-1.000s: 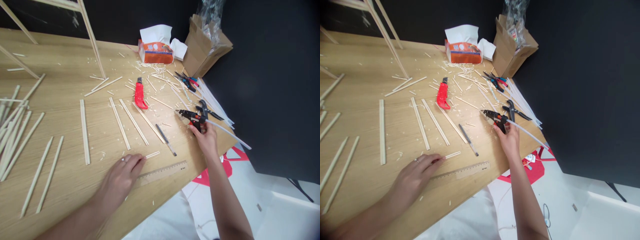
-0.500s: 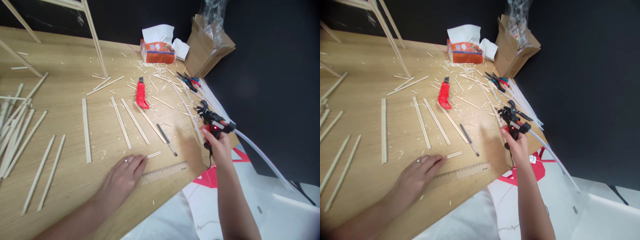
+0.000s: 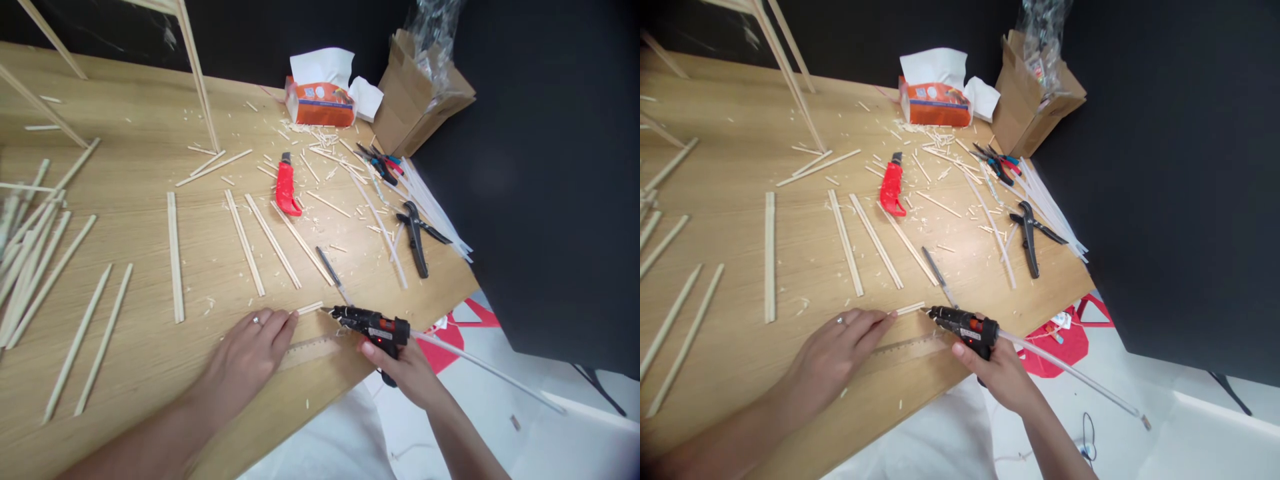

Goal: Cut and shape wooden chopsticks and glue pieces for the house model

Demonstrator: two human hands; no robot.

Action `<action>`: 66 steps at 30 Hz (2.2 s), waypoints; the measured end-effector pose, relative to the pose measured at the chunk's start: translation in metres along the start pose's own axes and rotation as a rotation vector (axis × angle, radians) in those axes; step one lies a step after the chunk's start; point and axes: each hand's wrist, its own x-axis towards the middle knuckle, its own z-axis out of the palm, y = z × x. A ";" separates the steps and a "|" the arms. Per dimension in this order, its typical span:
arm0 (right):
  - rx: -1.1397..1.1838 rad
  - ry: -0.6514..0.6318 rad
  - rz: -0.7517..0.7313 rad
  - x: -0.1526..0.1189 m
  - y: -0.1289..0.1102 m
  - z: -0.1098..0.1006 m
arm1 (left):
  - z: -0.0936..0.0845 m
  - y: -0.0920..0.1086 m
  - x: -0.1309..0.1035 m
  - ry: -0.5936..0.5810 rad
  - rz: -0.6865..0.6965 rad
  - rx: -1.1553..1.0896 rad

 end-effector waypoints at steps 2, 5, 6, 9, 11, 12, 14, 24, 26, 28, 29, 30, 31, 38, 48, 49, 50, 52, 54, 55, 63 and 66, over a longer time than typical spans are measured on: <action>0.007 -0.005 0.003 0.001 0.003 0.000 | -0.001 0.000 0.000 -0.014 0.001 0.008; 0.033 -0.019 -0.001 0.004 0.004 0.001 | -0.002 0.001 -0.001 -0.008 0.009 0.022; 0.039 -0.022 -0.002 0.005 0.003 0.002 | -0.002 0.001 -0.001 0.000 0.013 0.025; 0.043 -0.032 0.012 0.007 0.002 0.002 | -0.002 0.001 -0.001 0.004 0.013 0.030; 0.047 -0.029 0.009 0.007 0.002 0.003 | -0.001 0.002 -0.001 0.010 0.008 0.033; 0.049 -0.028 0.004 0.007 0.002 0.003 | -0.001 0.002 -0.001 0.014 0.005 0.034; 0.053 -0.026 -0.006 0.008 0.003 0.003 | -0.001 0.002 -0.001 0.012 0.002 0.031; -0.008 -0.033 -0.012 0.009 0.000 0.000 | -0.002 0.001 0.000 -0.020 0.011 0.027; -0.020 -0.029 -0.020 0.009 -0.001 -0.001 | -0.002 0.002 0.000 -0.022 0.008 0.035; -0.038 -0.027 -0.014 0.010 -0.004 -0.002 | -0.002 0.002 0.000 -0.033 0.004 0.040; -0.048 -0.026 -0.009 0.010 -0.007 -0.002 | -0.003 0.002 -0.001 -0.035 0.004 0.040; -0.056 -0.026 -0.003 0.011 -0.009 -0.003 | -0.003 0.002 -0.001 -0.037 0.004 0.039; -0.060 -0.024 0.001 0.011 -0.011 -0.004 | -0.003 0.002 -0.001 -0.043 0.004 0.036; -0.058 -0.005 -0.008 0.012 -0.008 -0.004 | -0.002 0.002 -0.002 -0.042 0.001 0.039; -0.021 -0.005 -0.009 0.014 0.002 0.001 | -0.004 0.002 -0.002 -0.073 -0.014 0.034; -0.021 -0.008 -0.011 0.014 0.001 0.001 | -0.004 0.002 -0.001 -0.076 -0.016 0.032; -0.021 -0.009 -0.013 0.014 0.001 0.001 | -0.004 0.002 -0.001 -0.080 -0.017 0.028; -0.022 -0.013 -0.016 0.015 0.000 0.001 | -0.005 0.002 -0.001 -0.086 -0.013 0.019; -0.023 -0.016 -0.017 0.015 0.000 0.001 | -0.005 0.002 -0.001 -0.085 -0.006 0.015; -0.022 -0.018 -0.017 0.015 0.001 0.001 | -0.005 0.002 -0.001 -0.082 -0.006 0.016; -0.005 -0.034 0.020 0.016 0.002 0.000 | -0.005 0.002 0.000 -0.079 -0.021 0.018; -0.004 -0.035 0.022 0.015 0.002 -0.001 | -0.004 0.003 -0.001 -0.060 -0.025 0.014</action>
